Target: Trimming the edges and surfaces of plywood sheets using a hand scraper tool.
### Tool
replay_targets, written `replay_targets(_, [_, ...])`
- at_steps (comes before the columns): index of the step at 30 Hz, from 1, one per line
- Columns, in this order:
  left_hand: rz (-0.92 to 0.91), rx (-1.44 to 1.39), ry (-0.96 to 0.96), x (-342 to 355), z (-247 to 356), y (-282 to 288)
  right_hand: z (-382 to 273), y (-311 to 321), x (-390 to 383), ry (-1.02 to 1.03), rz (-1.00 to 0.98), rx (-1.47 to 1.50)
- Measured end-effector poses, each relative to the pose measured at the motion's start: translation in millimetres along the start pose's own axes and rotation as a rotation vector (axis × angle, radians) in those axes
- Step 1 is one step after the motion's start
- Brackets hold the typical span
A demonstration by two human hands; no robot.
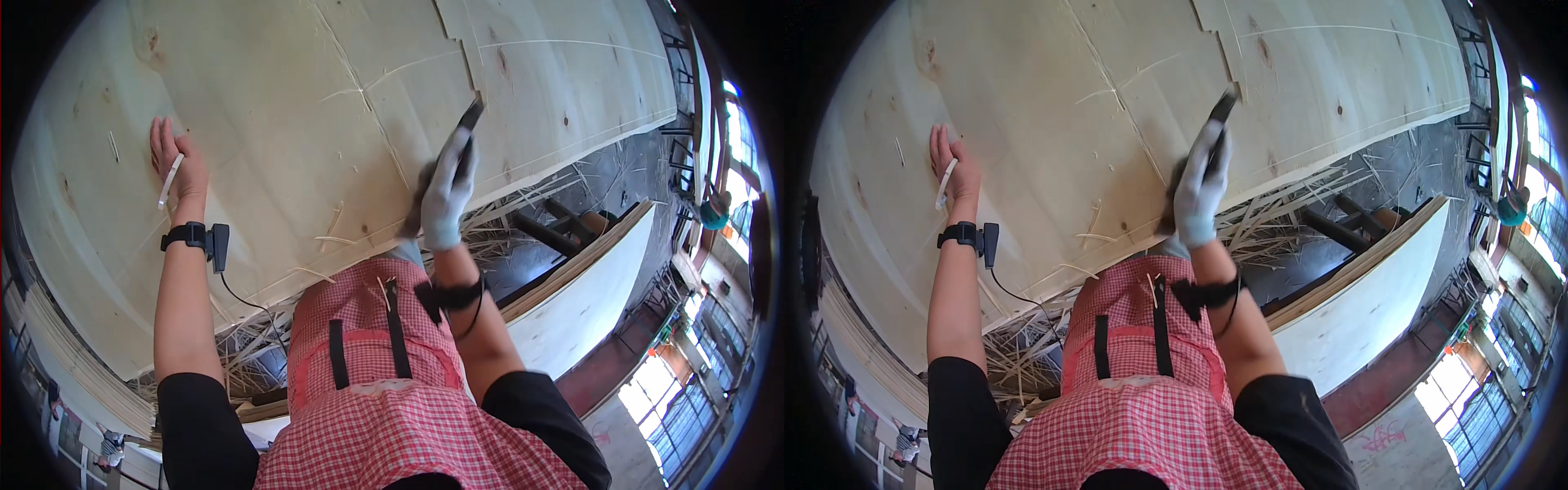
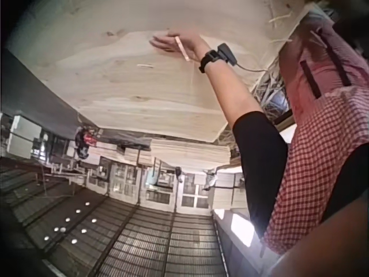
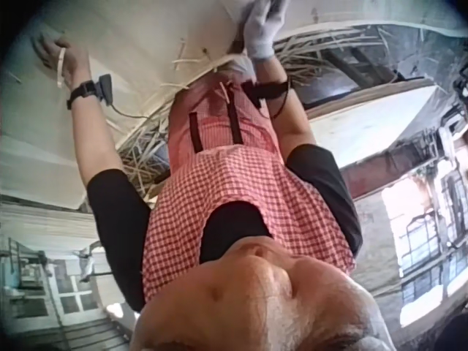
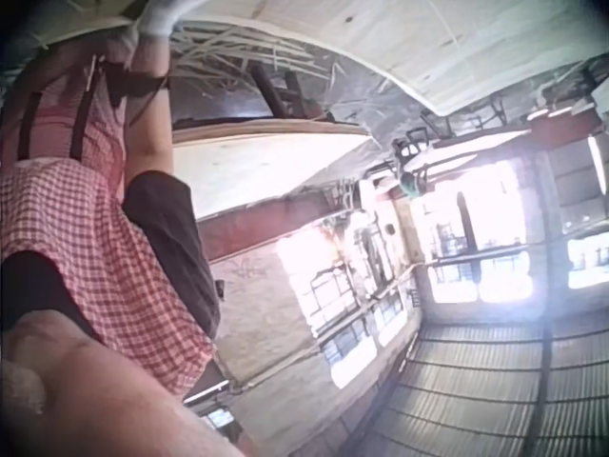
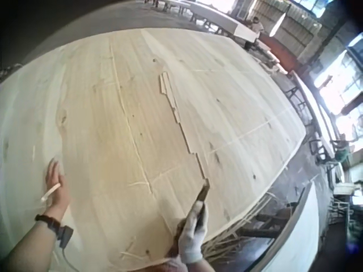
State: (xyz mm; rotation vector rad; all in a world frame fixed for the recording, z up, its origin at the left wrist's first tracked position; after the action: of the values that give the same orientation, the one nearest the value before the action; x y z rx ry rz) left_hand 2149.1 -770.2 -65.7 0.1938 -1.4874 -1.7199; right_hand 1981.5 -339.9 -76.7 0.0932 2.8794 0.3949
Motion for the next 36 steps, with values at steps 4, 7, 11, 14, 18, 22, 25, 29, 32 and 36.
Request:
replay_targets(4, [-0.005,-0.022,-0.010,2.4,11.0,-9.5,-42.5,-36.0,89.5,0.314,0.210,0.252])
replay_targets(7, [-0.009,-0.005,-0.031,1.4,7.1,-8.9,-32.5,-30.2,82.6,0.355,0.263,0.235])
replay_targets(11, [-0.001,0.005,-0.036,-0.4,2.2,-9.4,-12.0,3.3,22.7,0.476,0.149,-0.187])
replay_targets(14, [0.016,0.032,-0.022,-3.1,-1.6,0.4,-23.2,21.4,-4.1,0.390,0.109,-0.150])
replay_targets(18, [0.011,-0.007,-0.027,-4.9,1.1,-2.3,-21.0,0.2,29.1,-0.144,0.035,0.188])
replay_targets(22, [-0.019,-0.031,-0.010,-2.5,8.8,-13.5,-17.9,11.3,58.9,0.411,0.323,0.005])
replay_targets(25, [-0.006,-0.035,-0.025,-0.3,8.3,-9.0,13.7,32.6,5.2,0.468,0.234,-0.100])
replay_targets(29, [-0.003,-0.013,-0.123,4.6,1.1,9.9,-11.8,17.0,6.2,-0.050,0.071,0.132])
replay_targets(32, [-0.008,-0.070,-0.093,9.3,17.1,-2.7,-41.6,-1.6,27.6,-0.088,0.162,0.304])
replay_targets(36, [0.024,-0.066,-0.032,2.8,16.7,10.6,-4.2,-17.6,6.4,0.096,-0.101,-0.025])
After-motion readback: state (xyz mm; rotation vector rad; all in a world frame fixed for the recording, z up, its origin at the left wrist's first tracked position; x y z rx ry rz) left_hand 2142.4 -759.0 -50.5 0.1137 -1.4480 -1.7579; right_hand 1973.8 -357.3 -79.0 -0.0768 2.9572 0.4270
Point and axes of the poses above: each hand's wrist, its own x-axis towards the middle knuckle, its own y-axis out of the back of the hand, z = x × y, the point moved 9 cm from there along x, towards the middle knuckle, and after that the axes turned 1 degree about -x, right-handed, at the moved point
